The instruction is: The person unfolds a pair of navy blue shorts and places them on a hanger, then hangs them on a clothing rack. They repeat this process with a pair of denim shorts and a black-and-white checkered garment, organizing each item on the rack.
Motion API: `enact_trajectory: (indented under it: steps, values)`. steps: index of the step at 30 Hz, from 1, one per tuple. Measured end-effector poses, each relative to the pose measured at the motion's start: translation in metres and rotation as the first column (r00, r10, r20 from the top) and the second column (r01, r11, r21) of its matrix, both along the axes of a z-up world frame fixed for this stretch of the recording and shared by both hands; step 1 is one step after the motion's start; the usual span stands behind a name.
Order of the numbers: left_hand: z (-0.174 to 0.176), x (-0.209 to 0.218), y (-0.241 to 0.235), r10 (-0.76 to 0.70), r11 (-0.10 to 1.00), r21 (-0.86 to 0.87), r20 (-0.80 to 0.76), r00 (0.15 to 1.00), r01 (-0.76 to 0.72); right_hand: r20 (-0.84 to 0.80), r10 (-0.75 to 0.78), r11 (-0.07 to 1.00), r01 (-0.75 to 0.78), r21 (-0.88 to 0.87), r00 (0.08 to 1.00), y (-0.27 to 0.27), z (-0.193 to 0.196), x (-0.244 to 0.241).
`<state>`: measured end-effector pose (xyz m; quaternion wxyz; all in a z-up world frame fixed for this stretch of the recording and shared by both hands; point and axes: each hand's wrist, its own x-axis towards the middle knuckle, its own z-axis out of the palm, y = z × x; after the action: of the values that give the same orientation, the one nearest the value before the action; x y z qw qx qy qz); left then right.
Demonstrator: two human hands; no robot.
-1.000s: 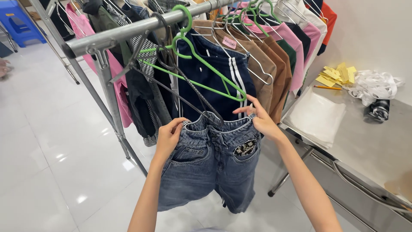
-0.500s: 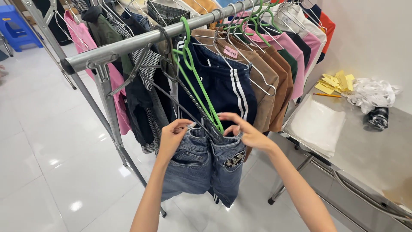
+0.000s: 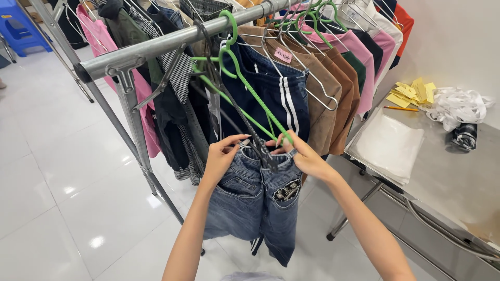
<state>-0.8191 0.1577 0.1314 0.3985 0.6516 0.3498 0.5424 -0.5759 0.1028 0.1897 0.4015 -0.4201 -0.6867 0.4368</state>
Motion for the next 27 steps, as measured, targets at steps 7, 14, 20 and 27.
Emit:
enact_trajectory:
  steps: [7,14,20,27]
  values:
    - [-0.01,-0.006,0.003,0.114,0.987,-0.122,0.106,0.988,-0.101,-0.049,-0.405,0.895,0.407,0.182,0.913,0.02,-0.014,0.005]
    - [-0.025,-0.013,0.006,0.102,0.99,-0.114,0.133,0.986,-0.087,-0.37,-0.47,0.772,0.577,0.267,0.801,0.023,-0.015,0.028]
    - [-0.03,0.019,-0.014,0.042,0.994,-0.106,0.066,0.997,-0.035,-0.373,-0.621,0.638,0.721,0.271,0.69,-0.034,-0.032,0.071]
    - [-0.041,0.065,-0.026,0.051,0.999,-0.01,0.358,0.932,-0.051,-0.491,-0.74,0.533,0.846,-0.013,0.459,-0.133,-0.096,0.206]
